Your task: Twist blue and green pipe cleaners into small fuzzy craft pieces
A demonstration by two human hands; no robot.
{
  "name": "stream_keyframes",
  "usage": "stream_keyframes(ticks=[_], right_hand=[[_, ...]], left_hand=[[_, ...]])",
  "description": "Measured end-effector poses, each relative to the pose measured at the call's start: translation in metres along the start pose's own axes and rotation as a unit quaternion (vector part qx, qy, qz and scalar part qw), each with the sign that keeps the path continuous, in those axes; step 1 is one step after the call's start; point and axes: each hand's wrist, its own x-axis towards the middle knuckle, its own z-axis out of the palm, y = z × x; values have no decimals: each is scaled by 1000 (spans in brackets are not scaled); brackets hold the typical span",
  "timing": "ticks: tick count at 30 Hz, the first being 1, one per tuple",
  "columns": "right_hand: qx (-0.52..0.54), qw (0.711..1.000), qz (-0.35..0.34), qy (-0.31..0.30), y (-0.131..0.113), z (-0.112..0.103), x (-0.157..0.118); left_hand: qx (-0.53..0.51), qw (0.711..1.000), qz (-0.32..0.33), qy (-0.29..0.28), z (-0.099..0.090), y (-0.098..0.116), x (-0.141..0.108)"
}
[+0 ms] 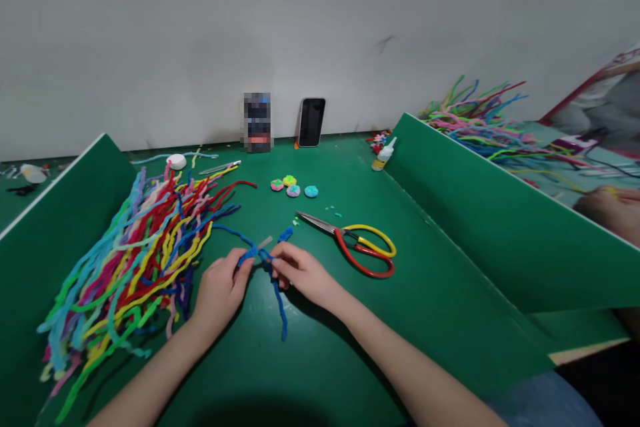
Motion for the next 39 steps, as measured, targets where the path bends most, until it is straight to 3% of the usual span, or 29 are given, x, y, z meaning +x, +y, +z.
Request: stream_keyframes(ticks=[11,20,39], right_hand=[[-12,1000,6,-6,-2,0,-2],[-31,999,7,-6,-5,0,-3],[-41,999,7,-8,-6,1,-4]], left_hand=[[43,999,0,-11,1,-3,2],[95,995,42,7,1,-4,4],[161,983,82,-16,0,-2,6]])
